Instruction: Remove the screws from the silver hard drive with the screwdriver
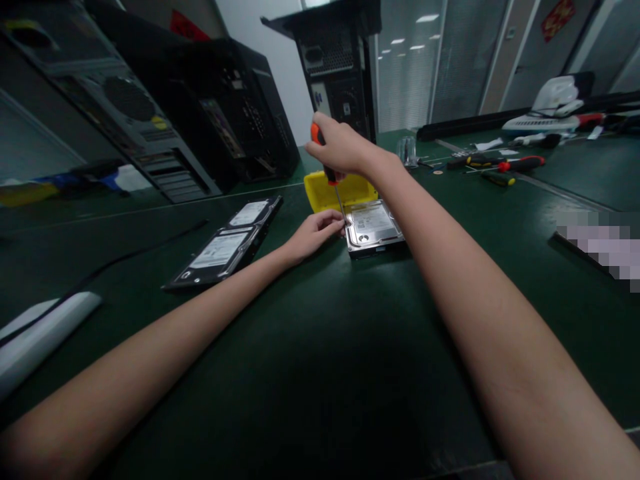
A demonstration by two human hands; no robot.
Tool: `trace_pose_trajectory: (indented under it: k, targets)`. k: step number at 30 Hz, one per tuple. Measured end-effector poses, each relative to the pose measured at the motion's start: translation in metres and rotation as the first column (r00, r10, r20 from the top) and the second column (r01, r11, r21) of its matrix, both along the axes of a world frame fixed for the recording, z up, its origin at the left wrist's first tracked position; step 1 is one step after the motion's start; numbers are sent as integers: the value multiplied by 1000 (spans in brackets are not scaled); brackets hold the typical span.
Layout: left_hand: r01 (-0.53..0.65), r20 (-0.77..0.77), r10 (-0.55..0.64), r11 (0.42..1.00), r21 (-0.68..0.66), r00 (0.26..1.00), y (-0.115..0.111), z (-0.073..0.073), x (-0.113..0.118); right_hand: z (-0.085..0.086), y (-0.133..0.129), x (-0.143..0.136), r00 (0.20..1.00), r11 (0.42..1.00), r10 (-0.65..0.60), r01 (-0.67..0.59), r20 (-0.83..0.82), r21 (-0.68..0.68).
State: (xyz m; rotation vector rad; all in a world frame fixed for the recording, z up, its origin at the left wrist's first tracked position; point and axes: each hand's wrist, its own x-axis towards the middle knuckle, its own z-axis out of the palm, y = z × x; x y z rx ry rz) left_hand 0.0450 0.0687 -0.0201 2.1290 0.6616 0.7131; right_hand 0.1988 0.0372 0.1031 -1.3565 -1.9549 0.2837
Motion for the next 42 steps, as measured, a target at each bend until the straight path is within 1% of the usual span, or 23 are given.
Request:
trace_pose_trajectory:
  k: [5,13,22,32,36,42]
  targets:
    - [-6,-4,6,1000,10,1000,1,-1,0,0,4,0,1000,1000,-3,3,-8,1]
    - [4,-6,-4,1000,26,1000,2,-2,0,0,2,0,1000,1000,3,-3,-19,-2]
    - [1,-11,-1,999,33,1000,1,0,0,-1,5,2,1000,1000,15,-15,17,11]
    - [-2,-12,2,999,47,1000,3,-1,1,-3,8,3,1000,1000,8,-8,16,18]
    - [-5,5,4,999,42,1000,3,-2,2,-3,7,2,999,998,-23,20,43,60]
    - [-5,-1,5,999,34,1000,2,0,2,-4,8,4,998,996,-28,23,56,84]
